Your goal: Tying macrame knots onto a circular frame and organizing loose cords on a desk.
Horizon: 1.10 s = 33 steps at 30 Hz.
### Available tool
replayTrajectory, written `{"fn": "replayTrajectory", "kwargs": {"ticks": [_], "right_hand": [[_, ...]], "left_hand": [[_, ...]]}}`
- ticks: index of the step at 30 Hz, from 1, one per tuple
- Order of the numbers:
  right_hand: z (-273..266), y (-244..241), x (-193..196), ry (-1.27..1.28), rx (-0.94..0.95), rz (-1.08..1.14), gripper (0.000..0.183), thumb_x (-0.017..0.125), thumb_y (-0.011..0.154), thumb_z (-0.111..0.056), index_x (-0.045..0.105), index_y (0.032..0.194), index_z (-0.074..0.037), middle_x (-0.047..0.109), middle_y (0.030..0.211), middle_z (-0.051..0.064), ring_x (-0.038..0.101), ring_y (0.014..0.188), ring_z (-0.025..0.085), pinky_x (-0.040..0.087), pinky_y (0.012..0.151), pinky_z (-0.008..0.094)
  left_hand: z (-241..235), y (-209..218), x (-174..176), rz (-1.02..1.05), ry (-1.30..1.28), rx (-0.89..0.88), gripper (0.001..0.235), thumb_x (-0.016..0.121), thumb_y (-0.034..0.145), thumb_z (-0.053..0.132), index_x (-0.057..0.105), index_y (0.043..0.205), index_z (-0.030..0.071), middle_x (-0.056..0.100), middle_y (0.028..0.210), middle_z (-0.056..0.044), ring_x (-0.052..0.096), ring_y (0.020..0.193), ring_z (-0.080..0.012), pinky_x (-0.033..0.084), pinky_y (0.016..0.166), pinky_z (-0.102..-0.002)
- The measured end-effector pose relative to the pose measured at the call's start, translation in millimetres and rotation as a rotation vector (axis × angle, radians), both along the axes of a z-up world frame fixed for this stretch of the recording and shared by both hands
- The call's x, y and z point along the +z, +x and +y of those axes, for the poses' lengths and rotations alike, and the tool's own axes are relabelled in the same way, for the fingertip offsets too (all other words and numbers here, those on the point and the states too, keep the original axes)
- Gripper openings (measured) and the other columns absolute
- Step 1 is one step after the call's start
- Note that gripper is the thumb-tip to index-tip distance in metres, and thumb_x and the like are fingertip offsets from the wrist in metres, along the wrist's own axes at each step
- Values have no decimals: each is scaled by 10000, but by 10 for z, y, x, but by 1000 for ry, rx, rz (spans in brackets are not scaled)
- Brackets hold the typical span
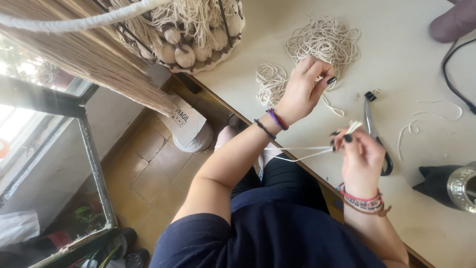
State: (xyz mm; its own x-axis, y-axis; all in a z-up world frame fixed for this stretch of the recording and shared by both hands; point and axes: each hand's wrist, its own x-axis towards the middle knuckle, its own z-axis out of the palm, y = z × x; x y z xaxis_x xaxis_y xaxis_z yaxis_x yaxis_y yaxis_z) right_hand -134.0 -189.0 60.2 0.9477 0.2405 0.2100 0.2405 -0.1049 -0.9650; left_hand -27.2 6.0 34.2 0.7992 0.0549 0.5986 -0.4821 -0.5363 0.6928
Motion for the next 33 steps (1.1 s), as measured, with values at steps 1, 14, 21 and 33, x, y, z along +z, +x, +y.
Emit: {"fn": "replayTrajectory", "kwargs": {"ticks": [1, 14, 21, 33], "right_hand": [[36, 44, 20, 114, -32, -9, 209, 515, 1130, -113, 650, 1000, -21, 639, 933, 118, 624, 873, 170, 563, 827, 326], [-69, -6, -185, 288, -65, 277, 224, 623, 1053, -212, 659, 1001, 3, 664, 955, 159, 563, 675, 155, 455, 583, 249], [-121, -8, -226, 276, -62, 315, 198, 590, 1066, -182, 664, 1004, -9, 680, 966, 142, 518, 644, 152, 400, 591, 238], [516, 554, 348, 445, -60, -223, 150, 522, 1127, -137, 591, 1081, -12, 666, 1198, 269, 696, 1202, 414, 598, 1172, 555]], "left_hand": [[34, -83, 116, -24, -56, -14, 39, 622, 974, 215, 600, 1005, 217, 526, 935, 33, 605, 941, -240, 520, 822, -360], [105, 29, -591, -300, 968, -28, 201, 664, 910, 134, 712, 773, 274, 571, 1113, 10, 512, 1006, -258, 468, 824, -372], [54, 158, -812, -306, 994, -36, 230, 562, 957, 150, 731, 807, 189, 586, 1014, 35, 486, 930, -238, 428, 787, -358], [255, -623, 951, 76, -134, -226, 177, 584, 986, 59, 614, 1084, 203, 531, 1386, 18, 480, 1421, -245, 301, 1227, -511]]}}
